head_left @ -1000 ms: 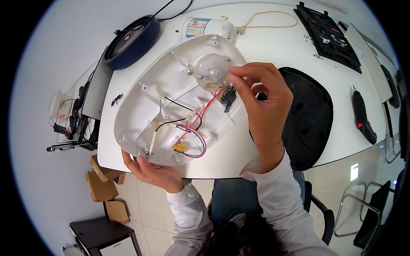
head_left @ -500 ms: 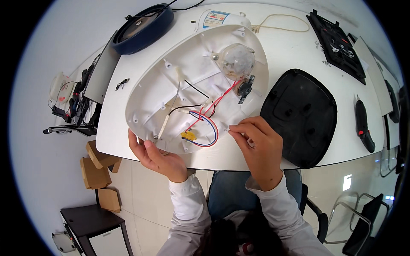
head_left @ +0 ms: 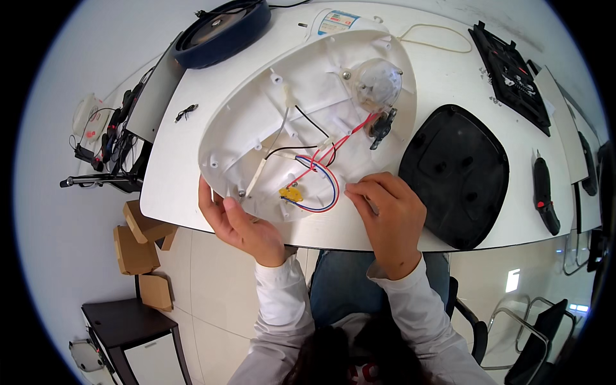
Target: The person assembles a small white appliance by connecting internal wires, placing a black base cover, and securing it with screws using a power drill. The task involves handling wires, a base cover, and screws on a white table.
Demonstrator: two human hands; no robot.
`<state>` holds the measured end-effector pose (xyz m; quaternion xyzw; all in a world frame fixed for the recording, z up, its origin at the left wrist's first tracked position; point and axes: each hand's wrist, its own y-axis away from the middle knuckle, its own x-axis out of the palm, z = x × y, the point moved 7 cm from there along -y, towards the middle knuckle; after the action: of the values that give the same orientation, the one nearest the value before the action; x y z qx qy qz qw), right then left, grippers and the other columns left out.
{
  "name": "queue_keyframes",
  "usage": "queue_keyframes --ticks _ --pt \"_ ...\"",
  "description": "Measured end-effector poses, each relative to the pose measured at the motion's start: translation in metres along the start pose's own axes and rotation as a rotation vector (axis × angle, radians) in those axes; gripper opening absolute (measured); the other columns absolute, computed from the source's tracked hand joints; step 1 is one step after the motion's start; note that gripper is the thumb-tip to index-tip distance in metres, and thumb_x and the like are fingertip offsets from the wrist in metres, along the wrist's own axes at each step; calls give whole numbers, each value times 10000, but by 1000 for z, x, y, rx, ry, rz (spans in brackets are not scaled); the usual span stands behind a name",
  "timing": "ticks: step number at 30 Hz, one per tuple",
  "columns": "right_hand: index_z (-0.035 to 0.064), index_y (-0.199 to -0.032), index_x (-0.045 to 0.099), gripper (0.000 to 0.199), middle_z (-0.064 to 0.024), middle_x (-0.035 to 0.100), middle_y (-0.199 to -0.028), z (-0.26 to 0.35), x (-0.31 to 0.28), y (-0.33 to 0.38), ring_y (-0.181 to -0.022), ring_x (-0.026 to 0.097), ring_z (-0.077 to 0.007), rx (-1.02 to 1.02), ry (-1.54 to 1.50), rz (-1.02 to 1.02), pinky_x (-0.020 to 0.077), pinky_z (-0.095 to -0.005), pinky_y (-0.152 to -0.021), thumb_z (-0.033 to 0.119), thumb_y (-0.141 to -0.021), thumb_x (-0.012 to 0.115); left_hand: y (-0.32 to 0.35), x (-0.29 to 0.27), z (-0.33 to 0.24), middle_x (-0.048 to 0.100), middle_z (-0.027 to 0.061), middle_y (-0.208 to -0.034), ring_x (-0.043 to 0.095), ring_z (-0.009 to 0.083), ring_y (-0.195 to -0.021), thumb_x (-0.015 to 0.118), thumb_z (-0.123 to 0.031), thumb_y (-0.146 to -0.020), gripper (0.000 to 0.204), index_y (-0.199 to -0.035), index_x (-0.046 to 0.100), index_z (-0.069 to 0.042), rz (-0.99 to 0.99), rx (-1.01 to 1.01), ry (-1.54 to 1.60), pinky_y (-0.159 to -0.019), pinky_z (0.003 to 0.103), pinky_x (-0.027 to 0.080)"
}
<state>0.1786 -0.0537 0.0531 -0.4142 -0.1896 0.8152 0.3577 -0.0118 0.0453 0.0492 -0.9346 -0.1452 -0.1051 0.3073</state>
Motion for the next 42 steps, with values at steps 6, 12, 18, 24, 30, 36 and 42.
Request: queue_keyframes --ticks 6,12,18,24,30,36,42 --pt "108 -762 653 102 2 638 -752 -2 3 1 -655 583 -196 33 2 29 453 -305 -579 126 -714 741 0 -1 3 501 166 -1300 493 246 -1188 459 -210 -942 462 -1340 399 17 10 -5 22 -996 361 398" --pt "107 -770 638 118 -3 635 -730 -2 5 0 -658 583 -199 47 19 69 447 -309 -586 140 -722 739 -1 0 0 510 168 -1287 502 249 -1179 453 -198 -940 457 -1339 405 19 10 -5 10 -995 361 398" --pt "102 -762 630 123 -9 630 -749 -4 4 0 -667 581 -202 66 2 39 446 -305 -593 128 -715 740 -1 0 2 500 170 -1297 491 252 -1192 437 -180 -936 451 -1338 404 22 16 -6 22 -996 363 397" --pt "99 -751 623 128 -3 618 -742 -2 5 -2 -657 576 -196 55 18 43 445 -300 -592 110 -706 742 0 1 1 489 170 -1308 485 252 -1198 436 -171 -933 450 -1339 400 20 19 -9 24 -998 365 400" --pt "104 -743 616 137 6 605 -732 1 5 -3 -652 578 -186 21 35 39 440 -297 -584 88 -693 743 -1 0 1 489 166 -1308 484 250 -1198 441 -175 -934 452 -1342 397 15 15 -7 1 -998 367 402" --pt "108 -753 607 146 6 597 -743 0 7 -2 -655 579 -187 12 47 54 436 -305 -586 92 -686 736 -1 0 1 490 159 -1310 485 246 -1193 449 -200 -938 459 -1341 399 13 13 -4 6 -996 364 403" --pt "115 -746 583 158 11 571 -727 1 7 -2 -663 574 -179 -11 68 87 421 -315 -587 106 -675 724 0 1 0 490 157 -1310 489 236 -1185 450 -245 -946 475 -1339 401 17 29 10 -5 -994 354 398"
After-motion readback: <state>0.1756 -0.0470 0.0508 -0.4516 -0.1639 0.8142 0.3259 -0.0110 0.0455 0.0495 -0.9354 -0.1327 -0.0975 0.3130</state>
